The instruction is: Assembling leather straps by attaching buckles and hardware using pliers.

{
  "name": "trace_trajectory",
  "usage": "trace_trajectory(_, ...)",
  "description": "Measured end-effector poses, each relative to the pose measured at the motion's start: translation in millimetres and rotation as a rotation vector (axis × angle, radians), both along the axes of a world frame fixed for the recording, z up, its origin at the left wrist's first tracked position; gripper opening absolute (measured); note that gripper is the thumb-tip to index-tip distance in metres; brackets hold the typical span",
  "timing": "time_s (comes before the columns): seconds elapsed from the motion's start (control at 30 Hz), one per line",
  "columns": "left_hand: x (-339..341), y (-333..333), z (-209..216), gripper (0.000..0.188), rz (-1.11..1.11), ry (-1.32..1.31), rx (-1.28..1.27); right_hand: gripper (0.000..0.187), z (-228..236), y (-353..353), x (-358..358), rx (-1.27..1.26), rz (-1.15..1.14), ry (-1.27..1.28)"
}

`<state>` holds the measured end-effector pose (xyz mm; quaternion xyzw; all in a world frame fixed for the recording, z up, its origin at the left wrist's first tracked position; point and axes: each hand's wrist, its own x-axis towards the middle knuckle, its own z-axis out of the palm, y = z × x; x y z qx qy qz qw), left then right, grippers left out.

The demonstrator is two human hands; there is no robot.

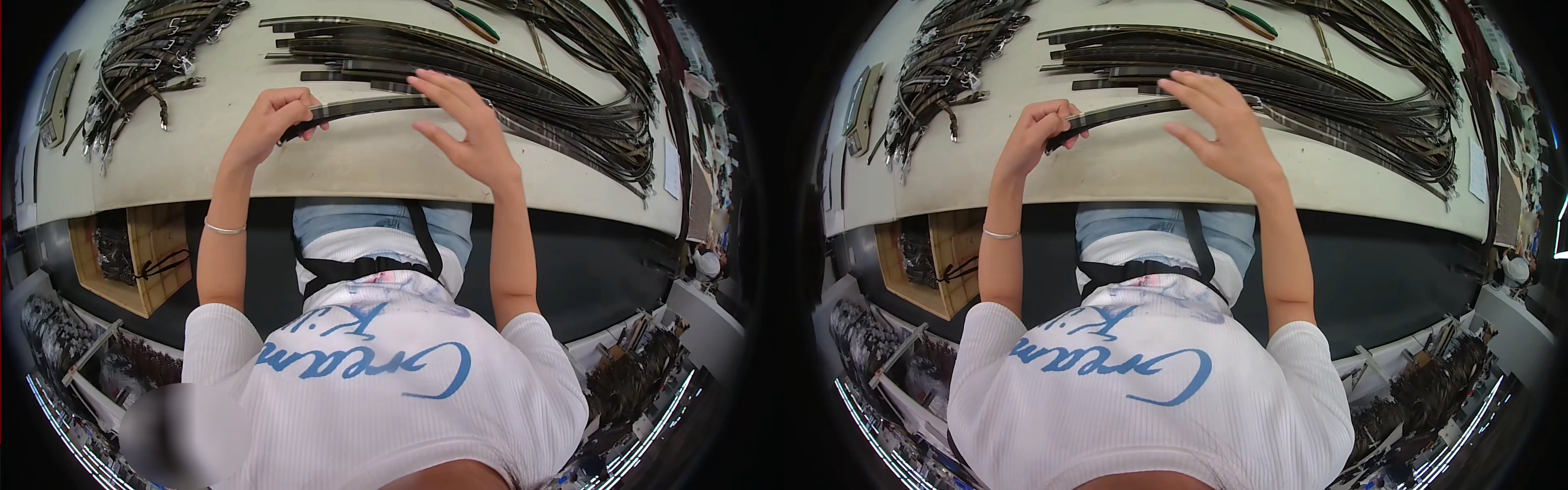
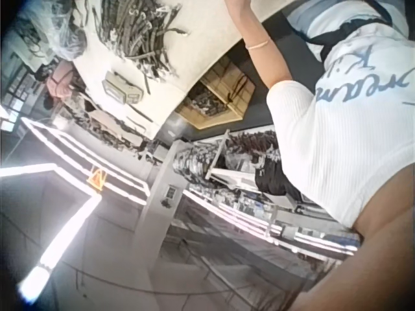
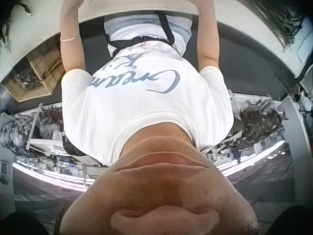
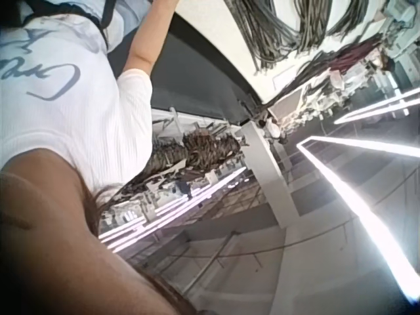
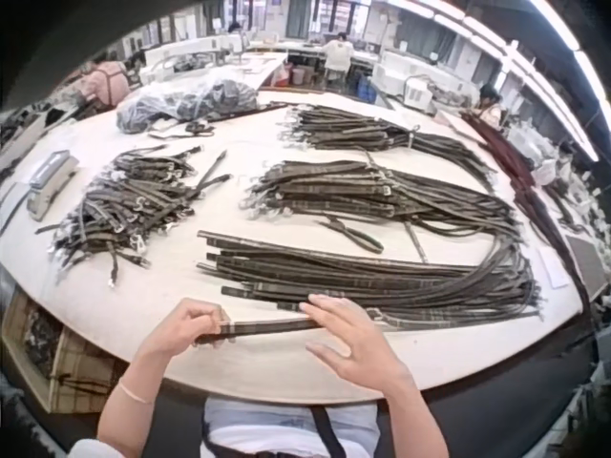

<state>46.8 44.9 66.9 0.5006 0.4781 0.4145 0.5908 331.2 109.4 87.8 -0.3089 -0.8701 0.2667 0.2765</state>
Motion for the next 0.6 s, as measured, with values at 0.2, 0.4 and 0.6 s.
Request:
trace_trajectory(0.2,14.2,-4.6,-3.2,0.014,0.055,-0.051,-0.024,0.034,-30.6,-4.8,-42.4,0.009,0.074,-0.007)
trace_trajectory(0.4,11.1,-24.3,-32.7,0.02,0.191,0.455,0.053,0.029,-51.2,-4.7,-45.9,-0.079,-0.011,0.136)
trace_trajectory(0.6,46.7,-25.4,-39.6,0.017,0.308,0.684,0.526,0.019,-32.1,50.1,14.3,0.191,-0.499,0.231)
